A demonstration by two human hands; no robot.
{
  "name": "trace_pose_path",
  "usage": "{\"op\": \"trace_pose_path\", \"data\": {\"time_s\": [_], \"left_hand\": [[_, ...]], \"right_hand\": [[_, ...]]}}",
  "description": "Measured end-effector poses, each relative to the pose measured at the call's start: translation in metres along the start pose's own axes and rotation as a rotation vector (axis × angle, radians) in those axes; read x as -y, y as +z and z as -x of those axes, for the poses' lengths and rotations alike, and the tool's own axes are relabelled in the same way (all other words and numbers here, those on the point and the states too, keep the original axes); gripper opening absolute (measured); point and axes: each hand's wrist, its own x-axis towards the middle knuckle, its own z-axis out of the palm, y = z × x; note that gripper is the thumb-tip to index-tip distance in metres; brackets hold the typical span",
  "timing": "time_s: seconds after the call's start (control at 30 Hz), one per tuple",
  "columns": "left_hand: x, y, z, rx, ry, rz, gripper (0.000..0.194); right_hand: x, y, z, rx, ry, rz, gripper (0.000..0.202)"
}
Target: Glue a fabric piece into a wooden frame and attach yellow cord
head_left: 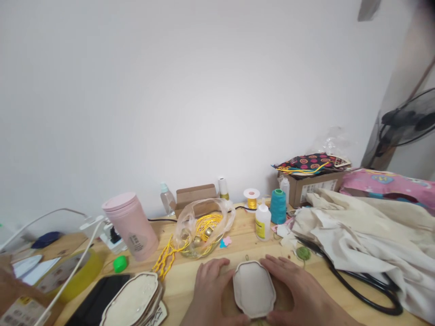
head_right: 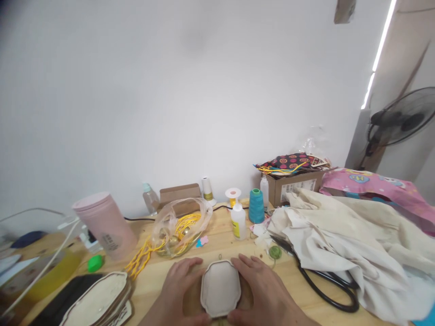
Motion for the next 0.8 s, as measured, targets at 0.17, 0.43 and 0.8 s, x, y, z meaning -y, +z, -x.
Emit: {"op": "trace_pose_path", "data": {"time_s": [0.17, 0.43, 0.8], "left_hand": [[0.019, 0.017, 0.001, -0.087, 0.047, 0.028, 0.063], [-0.004, -0.003, -0.001, 0.032, -0.111, 0.616, 0.063], [-0.019, -0.011, -0.007, -0.233, -0.414, 1.243, 0.029]], "right_hand": [[0.004, 0.002, 0.002, -0.099, -0.041, -0.102, 0.069], [-0.005, 0.003, -0.003, -0.235, -0.249, -0.09, 0.065], [-0.017, 0.008, -0.001, -0.476, -0.644, -0.003, 0.08]]}}
